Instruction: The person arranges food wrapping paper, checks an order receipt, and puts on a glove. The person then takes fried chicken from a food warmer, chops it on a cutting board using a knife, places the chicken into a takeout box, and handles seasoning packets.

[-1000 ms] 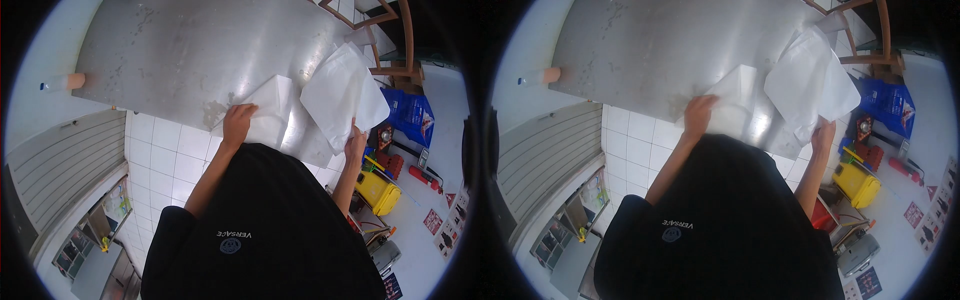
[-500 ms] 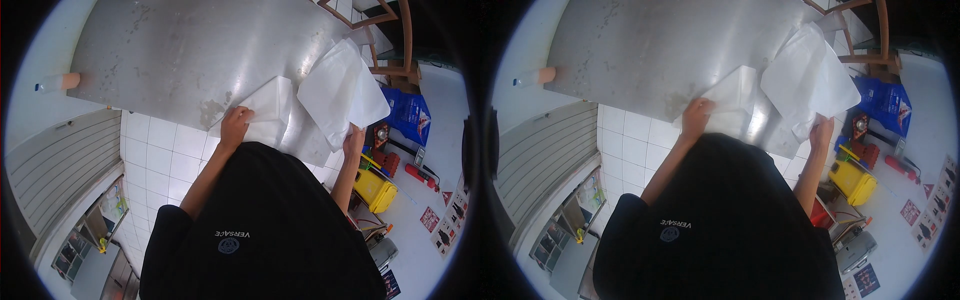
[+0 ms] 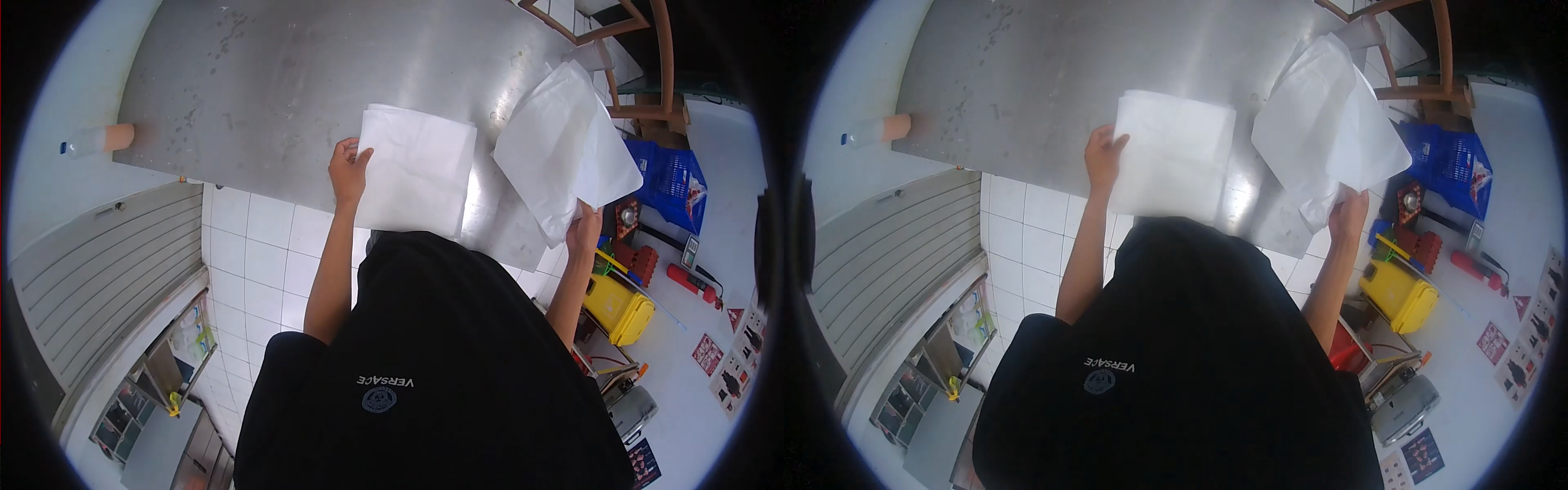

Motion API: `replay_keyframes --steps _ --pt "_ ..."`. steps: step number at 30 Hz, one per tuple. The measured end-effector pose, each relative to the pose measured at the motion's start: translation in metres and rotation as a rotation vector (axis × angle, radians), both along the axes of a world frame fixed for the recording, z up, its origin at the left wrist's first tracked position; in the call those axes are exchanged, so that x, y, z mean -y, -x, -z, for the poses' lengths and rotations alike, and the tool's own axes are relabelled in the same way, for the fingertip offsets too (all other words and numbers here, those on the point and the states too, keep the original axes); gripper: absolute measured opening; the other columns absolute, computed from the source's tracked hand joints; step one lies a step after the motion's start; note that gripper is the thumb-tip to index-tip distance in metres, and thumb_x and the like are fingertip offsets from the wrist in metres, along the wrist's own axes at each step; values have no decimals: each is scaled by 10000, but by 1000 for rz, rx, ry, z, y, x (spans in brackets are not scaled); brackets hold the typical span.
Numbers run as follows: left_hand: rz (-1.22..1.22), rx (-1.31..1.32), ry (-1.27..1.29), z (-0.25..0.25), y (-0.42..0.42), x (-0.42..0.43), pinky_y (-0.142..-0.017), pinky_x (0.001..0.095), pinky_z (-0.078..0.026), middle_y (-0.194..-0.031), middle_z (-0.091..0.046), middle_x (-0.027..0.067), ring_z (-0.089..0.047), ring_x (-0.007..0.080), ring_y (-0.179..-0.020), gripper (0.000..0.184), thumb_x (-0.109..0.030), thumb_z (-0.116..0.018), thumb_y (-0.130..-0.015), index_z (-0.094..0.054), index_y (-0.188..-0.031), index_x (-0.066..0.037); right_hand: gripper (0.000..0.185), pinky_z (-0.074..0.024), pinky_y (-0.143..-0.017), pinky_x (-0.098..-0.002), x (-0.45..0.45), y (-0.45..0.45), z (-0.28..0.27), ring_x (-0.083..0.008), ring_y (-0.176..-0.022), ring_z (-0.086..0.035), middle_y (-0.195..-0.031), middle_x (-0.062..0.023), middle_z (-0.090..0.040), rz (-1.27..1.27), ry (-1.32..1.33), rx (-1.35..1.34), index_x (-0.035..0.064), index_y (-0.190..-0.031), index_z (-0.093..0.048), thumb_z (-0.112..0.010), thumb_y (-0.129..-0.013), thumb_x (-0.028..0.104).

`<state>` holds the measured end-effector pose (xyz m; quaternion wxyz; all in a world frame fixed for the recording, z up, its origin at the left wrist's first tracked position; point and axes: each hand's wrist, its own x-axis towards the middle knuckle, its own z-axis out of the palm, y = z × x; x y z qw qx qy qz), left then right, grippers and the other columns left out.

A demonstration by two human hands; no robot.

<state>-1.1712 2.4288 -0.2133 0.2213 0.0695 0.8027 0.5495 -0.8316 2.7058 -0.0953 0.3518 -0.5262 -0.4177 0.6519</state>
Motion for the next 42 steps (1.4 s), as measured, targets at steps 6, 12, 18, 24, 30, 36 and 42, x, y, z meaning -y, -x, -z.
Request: replay_keyframes --steps 6,12,18,24,30,36,42 --pt "46 -62 190 -11 2 -7 -653 285 -485 -833 -697 100 -628 155 -713 422 -196 -808 -739 -588 -1057 -27 438 -501 -887 -316 14 35 -27 -214 -998 -623 -1149 -132 -617 -145 -31 317 -56 -1239 -496 -660 -876 125" --pt "92 100 102 -15 8 -6 -665 277 -475 -839 -692 92 -609 138 -709 416 -171 -745 -809 -542 -1150 -45 432 -510 -872 -332 44 74 -38 -216 -960 -633 -1100 -151 -630 -333 148 89 -62 -1196 -531 -699 -853 140" --pt "188 246 -111 -20 9 13 -719 268 -465 -968 -678 84 -596 113 -816 372 -63 -606 -897 -488 -1250 -69 459 -518 -899 -356 72 101 14 -240 -1008 -625 -1143 -171 -612 -402 305 6 -89 -1228 -487 -681 -865 116" --pt "250 305 -104 2 13 17 -780 269 -471 -982 -670 97 -610 152 -870 313 -214 -500 -968 -580 -1197 -17 438 -510 -804 -321 100 113 87 -185 -895 -615 -1036 -120 -631 -582 335 159 -61 -1216 -521 -659 -867 163" --pt "252 161 100 0 11 11 -676 294 -455 -803 -629 75 -550 165 -699 351 -295 -630 -899 -634 -1052 21 485 -505 -801 -337 107 127 74 -209 -906 -623 -1033 -142 -641 -594 198 356 -52 -1179 -549 -673 -858 290" --pt "288 -339 191 32 1 4 -719 356 -480 -866 -642 160 -600 273 -768 339 -228 -723 -823 -619 -1017 30 602 -468 -834 -442 89 122 111 -384 -935 -619 -957 -233 -652 -495 -150 791 -13 -925 -637 -569 -863 582" --pt "362 -313 207 23 11 15 -865 399 -480 -1047 -637 219 -616 355 -987 334 -148 -691 -828 -588 -1087 36 439 -496 -743 -441 88 113 158 -373 -792 -662 -804 -237 -671 -430 -435 941 -12 -825 -686 -565 -908 402"
